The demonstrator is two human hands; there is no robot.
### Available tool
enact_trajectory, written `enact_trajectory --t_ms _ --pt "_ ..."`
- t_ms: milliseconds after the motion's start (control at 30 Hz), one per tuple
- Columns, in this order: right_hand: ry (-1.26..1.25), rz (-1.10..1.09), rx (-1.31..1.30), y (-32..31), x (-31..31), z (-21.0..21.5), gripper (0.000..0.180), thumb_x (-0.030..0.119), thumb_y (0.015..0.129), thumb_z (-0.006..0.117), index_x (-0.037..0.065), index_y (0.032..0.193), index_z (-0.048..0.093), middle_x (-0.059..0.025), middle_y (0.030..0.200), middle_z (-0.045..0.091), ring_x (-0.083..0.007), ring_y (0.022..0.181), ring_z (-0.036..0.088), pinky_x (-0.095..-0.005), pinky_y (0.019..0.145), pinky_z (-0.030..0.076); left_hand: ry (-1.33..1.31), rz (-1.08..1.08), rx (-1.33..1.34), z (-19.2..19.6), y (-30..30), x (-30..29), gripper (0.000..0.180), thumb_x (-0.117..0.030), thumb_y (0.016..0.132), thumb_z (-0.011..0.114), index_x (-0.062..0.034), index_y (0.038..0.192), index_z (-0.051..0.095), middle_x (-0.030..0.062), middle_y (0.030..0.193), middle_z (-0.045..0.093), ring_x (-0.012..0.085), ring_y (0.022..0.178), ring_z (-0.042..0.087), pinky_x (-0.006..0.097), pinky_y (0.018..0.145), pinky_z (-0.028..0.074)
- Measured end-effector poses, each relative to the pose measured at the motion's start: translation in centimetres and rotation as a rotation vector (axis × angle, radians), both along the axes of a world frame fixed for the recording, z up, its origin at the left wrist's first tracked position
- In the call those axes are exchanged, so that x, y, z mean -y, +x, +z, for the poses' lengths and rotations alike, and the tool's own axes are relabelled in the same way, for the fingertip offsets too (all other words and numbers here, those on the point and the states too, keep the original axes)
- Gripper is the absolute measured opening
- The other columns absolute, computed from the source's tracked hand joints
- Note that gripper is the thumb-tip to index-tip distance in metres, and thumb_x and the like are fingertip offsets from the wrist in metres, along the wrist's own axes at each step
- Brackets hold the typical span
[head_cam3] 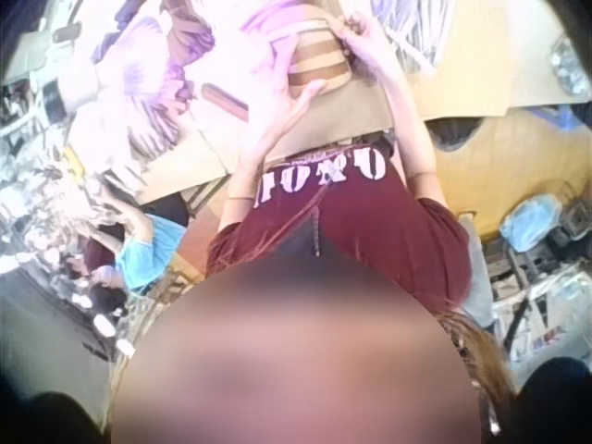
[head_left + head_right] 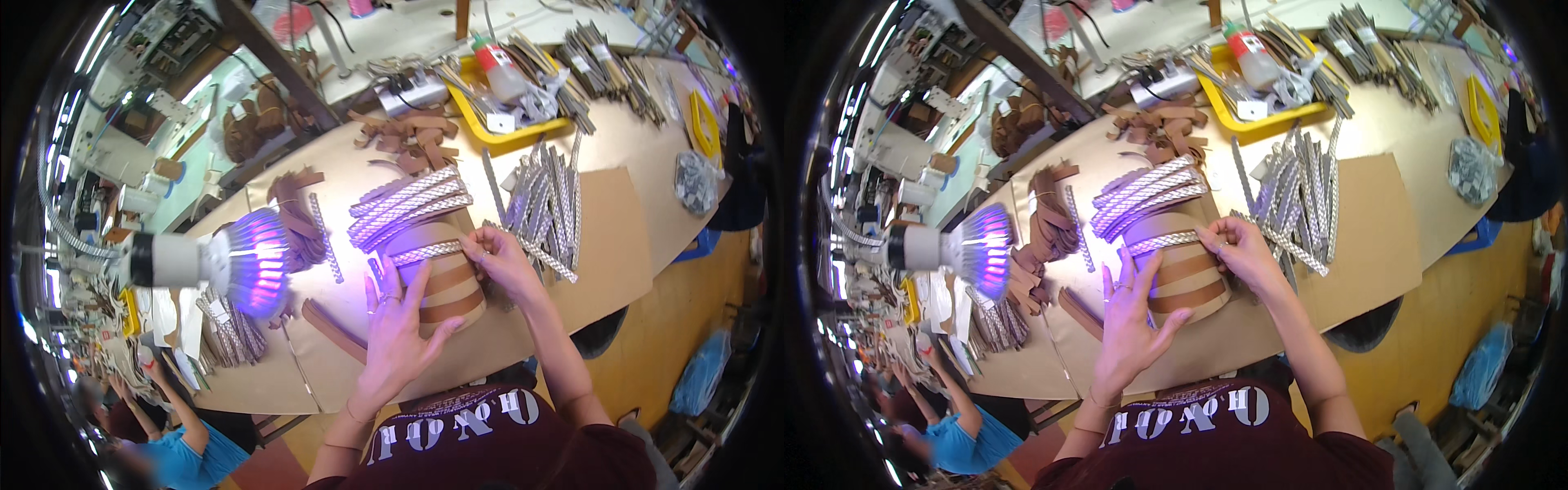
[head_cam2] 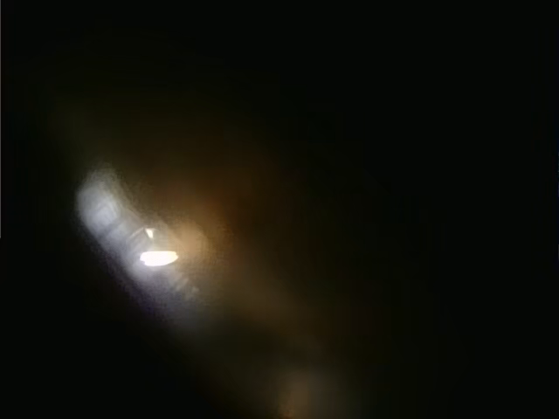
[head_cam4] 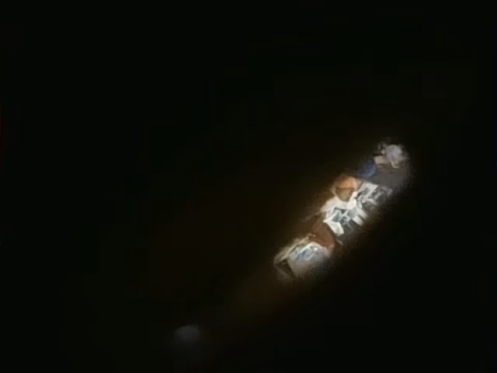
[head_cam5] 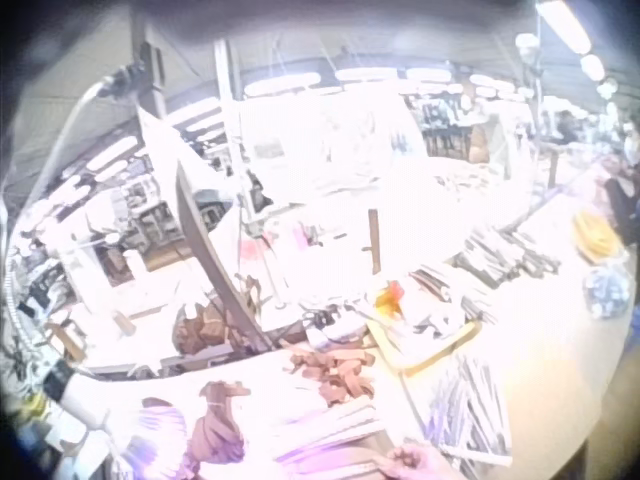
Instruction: The person wraps multiple braided cords around a cylindrical cardboard form, layering them in parallel rows. The person handles the cords by hand, aligning and pressing them onto the form under a purple UV lamp.
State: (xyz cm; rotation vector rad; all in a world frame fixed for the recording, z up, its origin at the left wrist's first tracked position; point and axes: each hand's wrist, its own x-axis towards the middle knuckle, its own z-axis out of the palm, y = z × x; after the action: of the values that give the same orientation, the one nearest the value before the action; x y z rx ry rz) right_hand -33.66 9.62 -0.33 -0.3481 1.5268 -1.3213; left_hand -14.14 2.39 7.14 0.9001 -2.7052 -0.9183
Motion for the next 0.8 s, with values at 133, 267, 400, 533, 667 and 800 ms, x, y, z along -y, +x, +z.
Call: enact_trajectory --t_ms 133,267,400,533,667,800 --pt "-0.118 -0.047 0.085 -0.6 -0.1 1.1 0.023 0.028 0.091 0.074 0.008 0.087 0.064 0.0017 0.077 0.063 -0.0047 0.065 0.055 -0.0191 0.059 0.045 -0.014 0.003 -0.061 -0.5 0.9 0.1 0.07 -0.042 0.09 0.067 -0.0102 0.146 0.041 0.0378 0.148 0.03 0.0463 0.14 0.032 0.062 0.116 0.008" --pt "-0.278 0.015 0.184 -2.2 -0.4 4.0 0.017 0.016 0.09 0.074 0.006 0.086 0.061 -0.0028 0.078 0.064 -0.0069 0.064 0.057 -0.019 0.059 0.046 -0.168 0.184 -0.127 -0.1 1.7 -0.7 0.064 -0.03 0.088 0.07 -0.0062 0.143 0.045 0.0268 0.15 0.036 0.0397 0.142 0.033 0.058 0.118 0.006" --pt "-0.392 0.072 0.103 -1.8 1.0 7.1 0.021 0.012 0.09 0.073 0.006 0.098 0.054 -0.0035 0.075 0.063 -0.0087 0.063 0.057 -0.0196 0.057 0.044 -0.344 0.266 -0.297 0.4 1.8 -0.1 0.069 -0.024 0.088 0.07 -0.0042 0.147 0.038 0.0252 0.152 0.034 0.0392 0.142 0.032 0.061 0.117 0.004" --pt "-0.485 0.113 -0.099 -2.3 4.1 8.7 0.025 0.014 0.089 0.074 0.006 0.102 0.054 -0.0018 0.074 0.063 -0.0085 0.063 0.057 -0.021 0.057 0.044 -0.352 0.261 -0.443 -0.3 0.3 3.6 0.074 -0.027 0.09 0.068 -0.0043 0.151 0.033 0.0263 0.157 0.025 0.0427 0.141 0.032 0.058 0.116 0.013" --pt "-0.347 0.049 -0.32 -4.1 6.3 8.2 0.021 0.013 0.09 0.072 0.007 0.101 0.055 -0.0005 0.074 0.063 -0.0055 0.063 0.055 -0.0196 0.055 0.04 -0.279 0.127 -0.35 -1.6 -0.9 7.3 0.066 -0.033 0.097 0.059 -0.0065 0.151 0.033 0.0243 0.157 0.027 0.0434 0.142 0.032 0.054 0.115 0.021" --pt "-0.147 0.069 -0.539 -4.9 6.0 6.7 0.024 0.016 0.091 0.072 0.006 0.104 0.056 0.0002 0.075 0.063 -0.0036 0.064 0.052 -0.0192 0.055 0.037 -0.084 0.047 -0.307 -2.5 -1.2 8.0 0.057 -0.041 0.102 0.047 -0.0113 0.15 0.038 0.0185 0.157 0.032 0.0361 0.147 0.025 0.055 0.12 0.003"
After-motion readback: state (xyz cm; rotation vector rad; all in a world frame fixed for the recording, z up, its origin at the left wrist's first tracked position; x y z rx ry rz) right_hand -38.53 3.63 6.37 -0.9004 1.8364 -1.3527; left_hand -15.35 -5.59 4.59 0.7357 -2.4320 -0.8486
